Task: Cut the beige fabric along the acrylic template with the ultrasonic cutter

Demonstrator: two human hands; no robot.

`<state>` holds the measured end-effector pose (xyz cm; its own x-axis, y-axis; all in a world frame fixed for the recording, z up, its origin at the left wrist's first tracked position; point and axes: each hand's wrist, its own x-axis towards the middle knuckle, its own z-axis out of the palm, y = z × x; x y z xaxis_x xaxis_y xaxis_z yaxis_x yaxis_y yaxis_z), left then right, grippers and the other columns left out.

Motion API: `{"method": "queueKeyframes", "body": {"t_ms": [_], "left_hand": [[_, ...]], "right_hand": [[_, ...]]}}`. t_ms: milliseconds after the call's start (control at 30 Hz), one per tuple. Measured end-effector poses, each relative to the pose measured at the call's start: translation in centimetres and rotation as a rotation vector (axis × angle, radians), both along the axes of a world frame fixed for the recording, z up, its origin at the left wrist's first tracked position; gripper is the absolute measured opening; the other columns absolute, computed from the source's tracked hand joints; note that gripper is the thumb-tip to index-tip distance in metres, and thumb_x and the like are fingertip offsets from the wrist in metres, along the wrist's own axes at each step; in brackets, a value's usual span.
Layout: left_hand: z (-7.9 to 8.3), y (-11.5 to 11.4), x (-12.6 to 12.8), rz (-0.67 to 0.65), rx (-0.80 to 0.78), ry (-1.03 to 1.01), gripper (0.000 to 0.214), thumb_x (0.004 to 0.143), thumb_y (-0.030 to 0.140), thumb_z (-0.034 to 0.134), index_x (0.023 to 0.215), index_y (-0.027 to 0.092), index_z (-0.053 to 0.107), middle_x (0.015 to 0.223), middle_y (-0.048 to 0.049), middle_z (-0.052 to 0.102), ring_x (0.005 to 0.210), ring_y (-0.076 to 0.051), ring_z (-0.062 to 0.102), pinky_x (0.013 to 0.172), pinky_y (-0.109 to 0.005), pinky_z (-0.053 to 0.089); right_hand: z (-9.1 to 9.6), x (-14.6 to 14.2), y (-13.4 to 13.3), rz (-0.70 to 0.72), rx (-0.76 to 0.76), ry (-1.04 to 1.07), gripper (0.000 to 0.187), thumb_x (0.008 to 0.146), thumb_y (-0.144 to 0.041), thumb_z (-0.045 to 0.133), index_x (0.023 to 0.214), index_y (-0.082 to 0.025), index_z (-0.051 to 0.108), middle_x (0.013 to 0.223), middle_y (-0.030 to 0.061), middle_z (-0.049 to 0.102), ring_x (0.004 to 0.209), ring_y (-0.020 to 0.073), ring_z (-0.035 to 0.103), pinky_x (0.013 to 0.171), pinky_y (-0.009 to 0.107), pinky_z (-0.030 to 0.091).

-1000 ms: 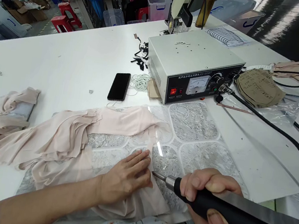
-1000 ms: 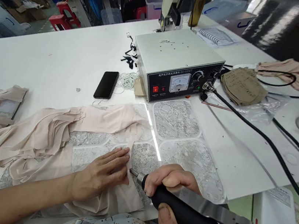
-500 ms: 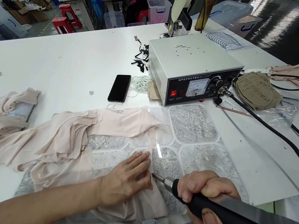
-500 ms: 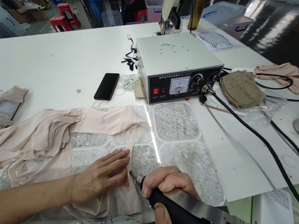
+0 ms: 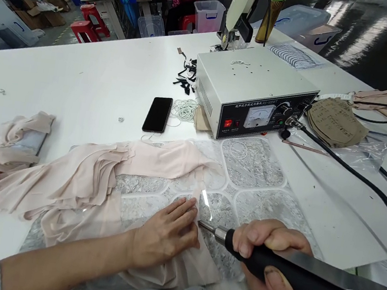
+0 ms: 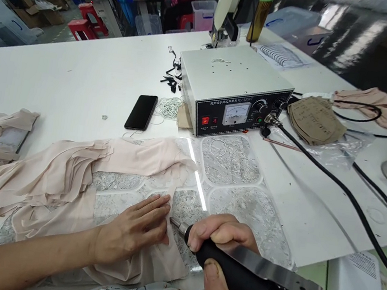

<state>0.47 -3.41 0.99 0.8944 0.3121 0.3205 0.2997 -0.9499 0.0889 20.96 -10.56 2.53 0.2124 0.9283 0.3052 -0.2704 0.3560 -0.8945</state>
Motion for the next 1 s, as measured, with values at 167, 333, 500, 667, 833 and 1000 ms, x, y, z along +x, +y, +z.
{"method": "queueKeyframes", "body": {"t_ms": [167, 333, 500, 667, 833, 1000], "left_hand": [[0.1, 0.0, 0.1, 0.002, 0.023, -0.011, 0.015, 0.095, 0.021, 0.051, 0.097, 0.01, 0.061, 0.11, -0.0169, 0.063, 0.126, -0.031, 0.05, 0.103, -0.044, 0.047], [0.3, 0.2, 0.2, -0.008, 0.011, -0.036, 0.017, 0.095, 0.023, 0.051, 0.095, 0.01, 0.061, 0.108, -0.0159, 0.063, 0.122, -0.031, 0.053, 0.103, -0.044, 0.047], [0.4, 0.5, 0.3, -0.012, -0.001, -0.035, 0.02, 0.097, 0.027, 0.049, 0.097, 0.011, 0.06, 0.11, -0.014, 0.063, 0.124, -0.029, 0.051, 0.103, -0.043, 0.047], [0.5, 0.6, 0.3, -0.026, -0.009, -0.032, 0.019, 0.097, 0.026, 0.049, 0.095, 0.011, 0.06, 0.11, -0.0143, 0.063, 0.122, -0.03, 0.052, 0.1, -0.043, 0.05], [0.3, 0.5, 0.5, -0.014, -0.014, -0.031, 0.016, 0.095, 0.026, 0.052, 0.093, 0.011, 0.059, 0.107, -0.0133, 0.063, 0.121, -0.03, 0.053, 0.099, -0.042, 0.05], [0.3, 0.3, 0.5, 0.003, 0.0, -0.025, 0.015, 0.094, 0.025, 0.055, 0.093, 0.011, 0.06, 0.107, -0.0129, 0.063, 0.119, -0.029, 0.055, 0.099, -0.042, 0.05]], "right_hand": [[0.2, 0.0, 0.1, -0.012, 0.007, -0.007, 0.01, 0.088, -0.02, 0.049, 0.098, -0.025, 0.05, 0.087, 0.003, 0.048, 0.07, 0.015, 0.05, 0.065, 0.037, 0.052], [0.3, -0.2, 0.3, -0.017, 0.002, -0.02, 0.008, 0.086, -0.021, 0.052, 0.092, -0.026, 0.05, 0.084, 0.0025, 0.05, 0.07, 0.0164, 0.053, 0.064, 0.038, 0.052], [0.4, -0.3, 0.6, -0.059, 0.019, -0.001, 0.009, 0.086, -0.024, 0.052, 0.095, -0.026, 0.049, 0.085, 0.0019, 0.05, 0.067, 0.0144, 0.053, 0.062, 0.036, 0.051], [0.4, -0.7, 1.3, -0.108, 0.035, 0.031, 0.008, 0.087, -0.027, 0.051, 0.096, -0.027, 0.049, 0.085, 0.002, 0.05, 0.065, 0.014, 0.052, 0.058, 0.035, 0.049], [-0.1, -0.8, 1.5, -0.118, 0.037, 0.033, 0.011, 0.086, -0.025, 0.053, 0.096, -0.027, 0.051, 0.085, 0.002, 0.051, 0.064, 0.0146, 0.053, 0.059, 0.037, 0.05], [-0.3, -0.5, 1.5, -0.098, 0.037, 0.042, 0.013, 0.085, -0.023, 0.056, 0.097, -0.027, 0.052, 0.087, 0.0021, 0.053, 0.064, 0.0149, 0.054, 0.06, 0.037, 0.051]]}}
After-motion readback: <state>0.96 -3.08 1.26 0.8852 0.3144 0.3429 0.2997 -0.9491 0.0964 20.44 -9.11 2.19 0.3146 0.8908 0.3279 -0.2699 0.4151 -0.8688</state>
